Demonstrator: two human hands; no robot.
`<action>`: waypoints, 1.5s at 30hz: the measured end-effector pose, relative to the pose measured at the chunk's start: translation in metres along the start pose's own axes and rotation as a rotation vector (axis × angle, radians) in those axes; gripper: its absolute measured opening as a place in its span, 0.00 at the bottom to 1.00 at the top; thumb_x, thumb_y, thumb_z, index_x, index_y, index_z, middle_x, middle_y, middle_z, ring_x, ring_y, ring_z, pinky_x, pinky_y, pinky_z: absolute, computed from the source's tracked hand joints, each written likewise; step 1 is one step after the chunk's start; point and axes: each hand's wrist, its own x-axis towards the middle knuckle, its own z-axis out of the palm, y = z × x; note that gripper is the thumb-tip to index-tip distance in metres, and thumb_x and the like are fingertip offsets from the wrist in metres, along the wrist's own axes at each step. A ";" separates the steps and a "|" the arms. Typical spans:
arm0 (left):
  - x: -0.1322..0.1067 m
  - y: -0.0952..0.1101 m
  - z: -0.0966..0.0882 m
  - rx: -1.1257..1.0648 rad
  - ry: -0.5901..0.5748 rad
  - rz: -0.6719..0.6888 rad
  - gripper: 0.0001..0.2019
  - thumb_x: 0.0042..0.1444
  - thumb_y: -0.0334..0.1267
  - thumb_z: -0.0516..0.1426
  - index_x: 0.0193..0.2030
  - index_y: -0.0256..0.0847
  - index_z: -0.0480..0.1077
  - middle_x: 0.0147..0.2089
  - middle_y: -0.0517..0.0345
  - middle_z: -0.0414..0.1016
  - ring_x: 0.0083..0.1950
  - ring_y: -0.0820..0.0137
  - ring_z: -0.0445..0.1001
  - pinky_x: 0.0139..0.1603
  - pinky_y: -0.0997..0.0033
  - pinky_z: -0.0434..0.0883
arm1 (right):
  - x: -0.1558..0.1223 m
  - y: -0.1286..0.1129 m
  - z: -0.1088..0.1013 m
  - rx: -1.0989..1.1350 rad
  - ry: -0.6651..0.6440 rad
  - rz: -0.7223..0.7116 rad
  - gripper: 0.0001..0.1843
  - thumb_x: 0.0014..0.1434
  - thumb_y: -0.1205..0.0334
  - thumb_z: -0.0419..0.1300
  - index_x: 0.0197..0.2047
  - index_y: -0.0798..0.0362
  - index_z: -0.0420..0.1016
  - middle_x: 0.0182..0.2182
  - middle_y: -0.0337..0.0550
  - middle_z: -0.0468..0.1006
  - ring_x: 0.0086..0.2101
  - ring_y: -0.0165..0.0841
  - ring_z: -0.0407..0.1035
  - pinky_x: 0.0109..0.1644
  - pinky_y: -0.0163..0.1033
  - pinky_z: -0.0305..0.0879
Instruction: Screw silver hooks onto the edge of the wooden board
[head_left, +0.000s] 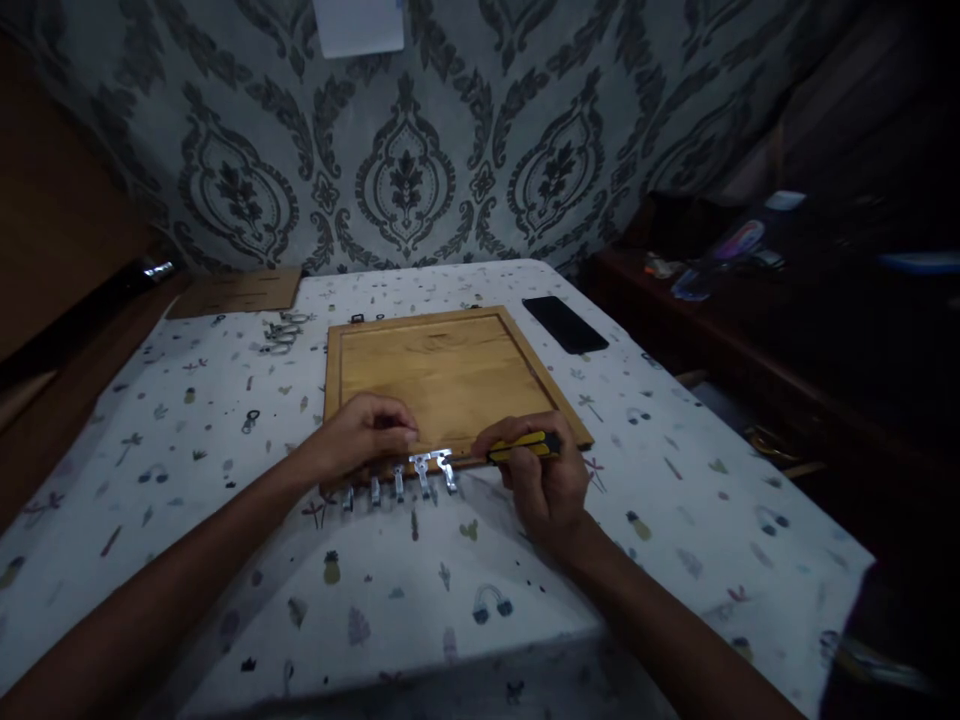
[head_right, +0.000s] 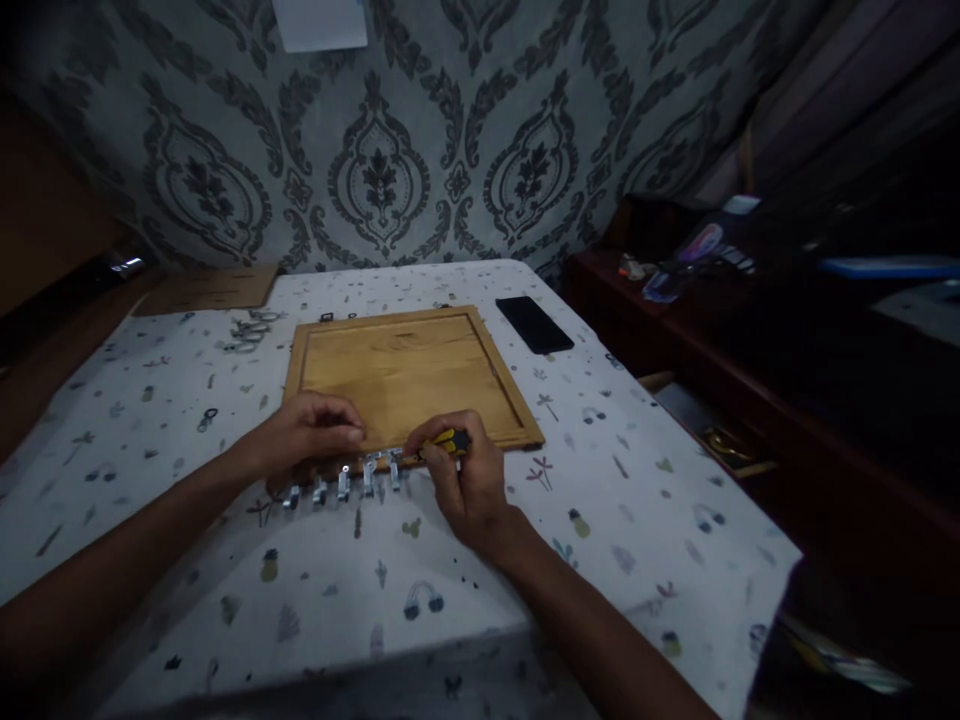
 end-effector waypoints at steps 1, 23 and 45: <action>0.003 0.004 0.006 -0.022 -0.071 0.001 0.12 0.46 0.46 0.60 0.28 0.38 0.74 0.23 0.62 0.71 0.24 0.74 0.67 0.27 0.76 0.66 | 0.000 -0.001 0.000 -0.002 -0.002 -0.001 0.03 0.68 0.60 0.52 0.43 0.49 0.63 0.29 0.38 0.75 0.25 0.29 0.68 0.23 0.33 0.59; 0.020 -0.009 0.023 0.081 -0.179 0.142 0.07 0.53 0.38 0.58 0.31 0.37 0.75 0.26 0.60 0.73 0.28 0.74 0.69 0.29 0.76 0.64 | 0.002 -0.006 0.000 -0.041 -0.005 0.007 0.05 0.69 0.57 0.50 0.42 0.48 0.61 0.29 0.38 0.76 0.22 0.28 0.67 0.25 0.34 0.64; 0.020 -0.014 0.030 0.101 -0.154 0.163 0.05 0.54 0.37 0.58 0.31 0.39 0.73 0.27 0.62 0.73 0.28 0.75 0.68 0.28 0.77 0.62 | 0.000 -0.003 0.000 0.005 -0.008 0.023 0.04 0.68 0.58 0.51 0.43 0.48 0.62 0.29 0.39 0.75 0.25 0.29 0.69 0.24 0.33 0.62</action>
